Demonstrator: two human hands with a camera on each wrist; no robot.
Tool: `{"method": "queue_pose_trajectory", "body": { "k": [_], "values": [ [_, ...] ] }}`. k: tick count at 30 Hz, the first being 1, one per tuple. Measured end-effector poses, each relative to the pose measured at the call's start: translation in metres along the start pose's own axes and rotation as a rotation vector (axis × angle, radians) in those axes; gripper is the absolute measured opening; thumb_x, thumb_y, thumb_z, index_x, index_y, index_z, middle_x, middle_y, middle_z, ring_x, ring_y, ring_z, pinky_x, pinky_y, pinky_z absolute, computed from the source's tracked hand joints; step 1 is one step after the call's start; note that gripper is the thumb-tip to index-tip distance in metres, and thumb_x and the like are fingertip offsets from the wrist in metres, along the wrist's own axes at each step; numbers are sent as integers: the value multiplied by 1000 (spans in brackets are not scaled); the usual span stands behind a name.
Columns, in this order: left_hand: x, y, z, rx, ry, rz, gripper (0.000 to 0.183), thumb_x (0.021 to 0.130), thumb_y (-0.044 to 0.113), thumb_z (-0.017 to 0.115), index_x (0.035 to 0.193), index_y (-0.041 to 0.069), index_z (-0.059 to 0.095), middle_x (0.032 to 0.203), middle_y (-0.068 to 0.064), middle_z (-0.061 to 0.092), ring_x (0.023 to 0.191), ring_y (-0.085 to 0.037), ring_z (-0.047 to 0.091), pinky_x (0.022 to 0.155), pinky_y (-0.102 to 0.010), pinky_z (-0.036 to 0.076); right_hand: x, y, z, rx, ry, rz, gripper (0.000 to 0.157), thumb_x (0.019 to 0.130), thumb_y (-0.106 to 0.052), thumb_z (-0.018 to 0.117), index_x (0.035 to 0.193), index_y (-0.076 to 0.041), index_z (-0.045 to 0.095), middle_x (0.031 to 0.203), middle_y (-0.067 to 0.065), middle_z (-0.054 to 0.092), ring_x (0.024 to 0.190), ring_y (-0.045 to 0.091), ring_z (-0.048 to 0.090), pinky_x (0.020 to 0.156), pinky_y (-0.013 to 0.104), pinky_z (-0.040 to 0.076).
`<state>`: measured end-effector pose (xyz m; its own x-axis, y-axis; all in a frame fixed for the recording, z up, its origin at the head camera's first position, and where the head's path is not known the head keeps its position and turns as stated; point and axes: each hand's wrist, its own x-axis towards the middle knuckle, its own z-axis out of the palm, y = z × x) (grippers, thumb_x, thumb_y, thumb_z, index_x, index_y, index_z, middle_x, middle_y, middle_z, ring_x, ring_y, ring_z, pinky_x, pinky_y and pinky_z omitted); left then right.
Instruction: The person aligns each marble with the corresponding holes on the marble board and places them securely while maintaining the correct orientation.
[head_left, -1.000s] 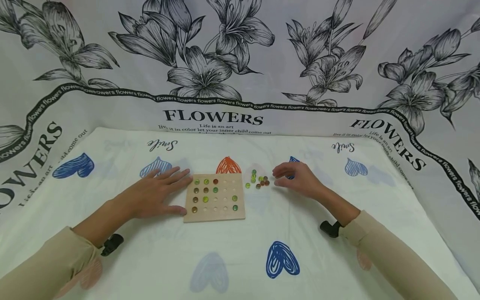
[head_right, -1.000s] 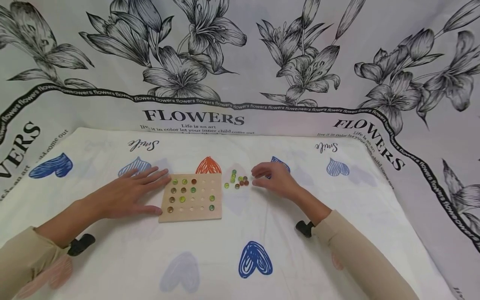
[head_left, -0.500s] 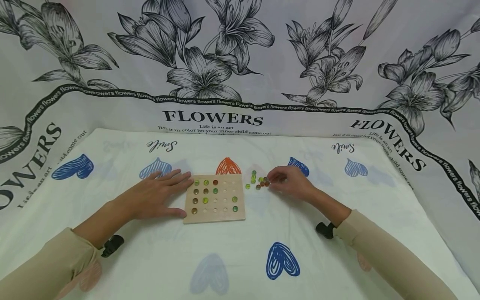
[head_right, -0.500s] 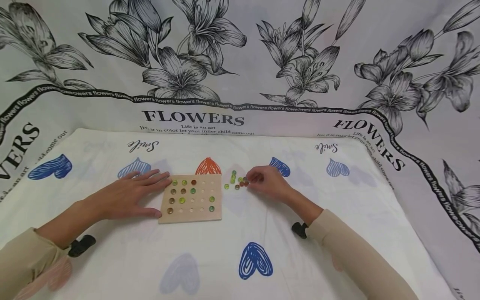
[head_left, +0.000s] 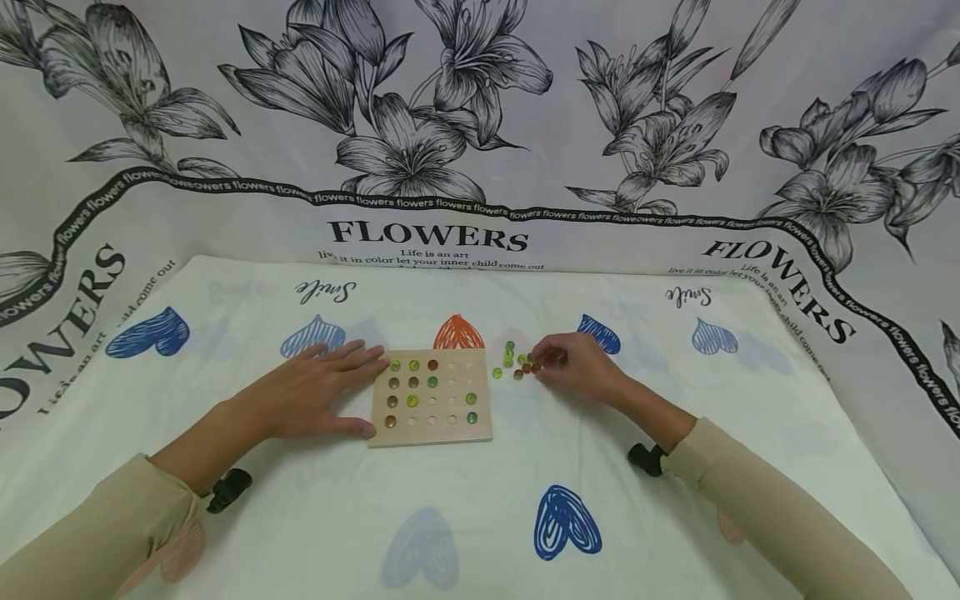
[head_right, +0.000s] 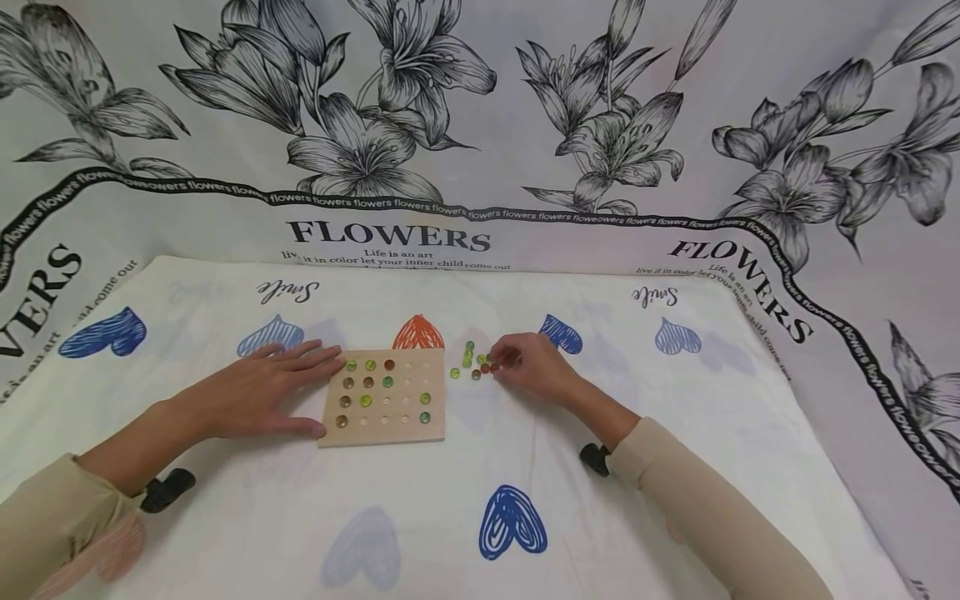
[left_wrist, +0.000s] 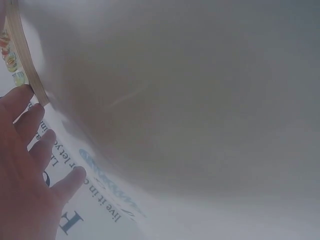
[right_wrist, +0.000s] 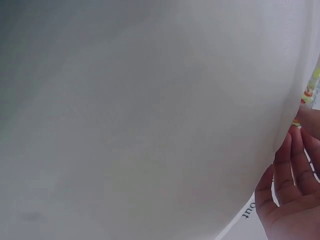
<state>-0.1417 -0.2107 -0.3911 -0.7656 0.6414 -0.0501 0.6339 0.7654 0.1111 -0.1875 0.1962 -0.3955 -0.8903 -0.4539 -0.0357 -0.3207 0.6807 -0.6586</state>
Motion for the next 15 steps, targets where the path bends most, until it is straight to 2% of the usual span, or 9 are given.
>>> {"method": "queue_pose_trajectory", "body": {
  "k": [15],
  "values": [
    [1,4,-2,-3,-22,-8,100,80,84,49,153,17,41,159,-5,37,144,-36,34,107,-67,33,-1,1,1,-7,2,-25,21,87,-3,75,106,-11,73,104,-1,72,92,15,62,83,33,54]
  ]
}}
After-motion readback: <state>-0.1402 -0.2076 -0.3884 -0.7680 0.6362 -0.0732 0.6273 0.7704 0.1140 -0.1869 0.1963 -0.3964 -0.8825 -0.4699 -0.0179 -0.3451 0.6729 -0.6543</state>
